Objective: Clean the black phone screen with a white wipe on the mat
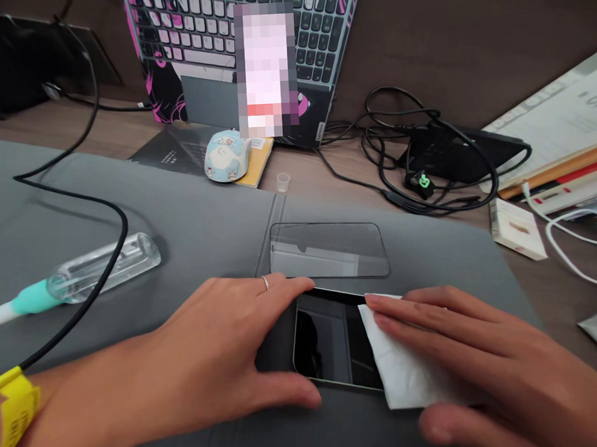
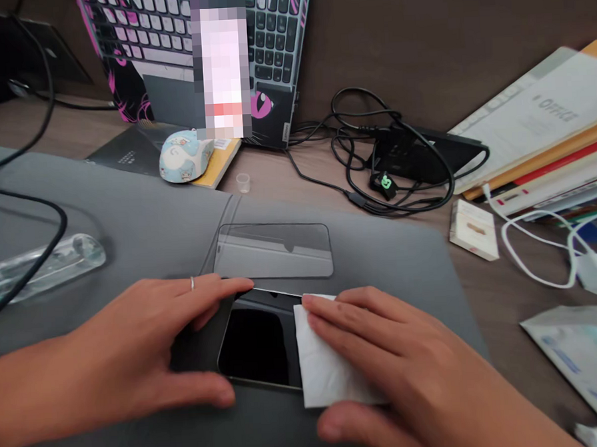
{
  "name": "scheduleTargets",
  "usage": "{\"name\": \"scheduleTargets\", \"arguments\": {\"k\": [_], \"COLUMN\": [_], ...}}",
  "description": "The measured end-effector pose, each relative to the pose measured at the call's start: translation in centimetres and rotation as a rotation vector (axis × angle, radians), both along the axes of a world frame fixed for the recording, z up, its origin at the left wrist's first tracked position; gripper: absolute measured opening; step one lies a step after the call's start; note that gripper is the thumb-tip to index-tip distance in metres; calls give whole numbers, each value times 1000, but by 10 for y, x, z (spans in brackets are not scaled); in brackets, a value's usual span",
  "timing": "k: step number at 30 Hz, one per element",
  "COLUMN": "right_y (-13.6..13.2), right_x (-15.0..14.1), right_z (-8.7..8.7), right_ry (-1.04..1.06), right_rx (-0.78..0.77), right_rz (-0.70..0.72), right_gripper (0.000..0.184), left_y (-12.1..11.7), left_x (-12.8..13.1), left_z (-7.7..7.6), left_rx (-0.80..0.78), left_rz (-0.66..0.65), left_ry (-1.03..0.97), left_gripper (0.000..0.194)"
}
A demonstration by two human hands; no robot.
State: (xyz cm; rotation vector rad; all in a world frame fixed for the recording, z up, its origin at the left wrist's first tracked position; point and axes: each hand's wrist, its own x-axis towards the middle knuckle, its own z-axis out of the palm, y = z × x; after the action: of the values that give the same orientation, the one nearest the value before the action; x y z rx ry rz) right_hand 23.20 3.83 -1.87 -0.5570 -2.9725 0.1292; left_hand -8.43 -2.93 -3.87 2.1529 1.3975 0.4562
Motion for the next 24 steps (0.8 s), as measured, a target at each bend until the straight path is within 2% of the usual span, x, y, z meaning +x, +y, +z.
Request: {"name": "scheduleTargets", "arguments": {"k": [4,8,12,19,21,24], "right_y": [-1,-2,0,0,-2,-6], "right_x": [-8,-16,-31,-79,-86,-87], "right_z": [-2,-2,5,22,23,16], "right_ry": [13,38,21,77,59,34], "right_rx": [-8,-10,-52,-77,-104,-133], "right_rz": [-7,1,50,130,165,235], "right_gripper": [72,71,74,53,51,53], "left_y": [-1,0,0,-1,-1,-1], "left_x": [-3,-5,-6,-7,-6,-5], "left_z": [3,1,2,2,1,1], "left_rx": [-10,7,-27,16,12,14], "left_rz": [3,-22,-66,-70,-72,-58], "left_ry": [-6,-22,-74,-55,-56,-58], "left_gripper": [110,116,118,119,114,120]}}
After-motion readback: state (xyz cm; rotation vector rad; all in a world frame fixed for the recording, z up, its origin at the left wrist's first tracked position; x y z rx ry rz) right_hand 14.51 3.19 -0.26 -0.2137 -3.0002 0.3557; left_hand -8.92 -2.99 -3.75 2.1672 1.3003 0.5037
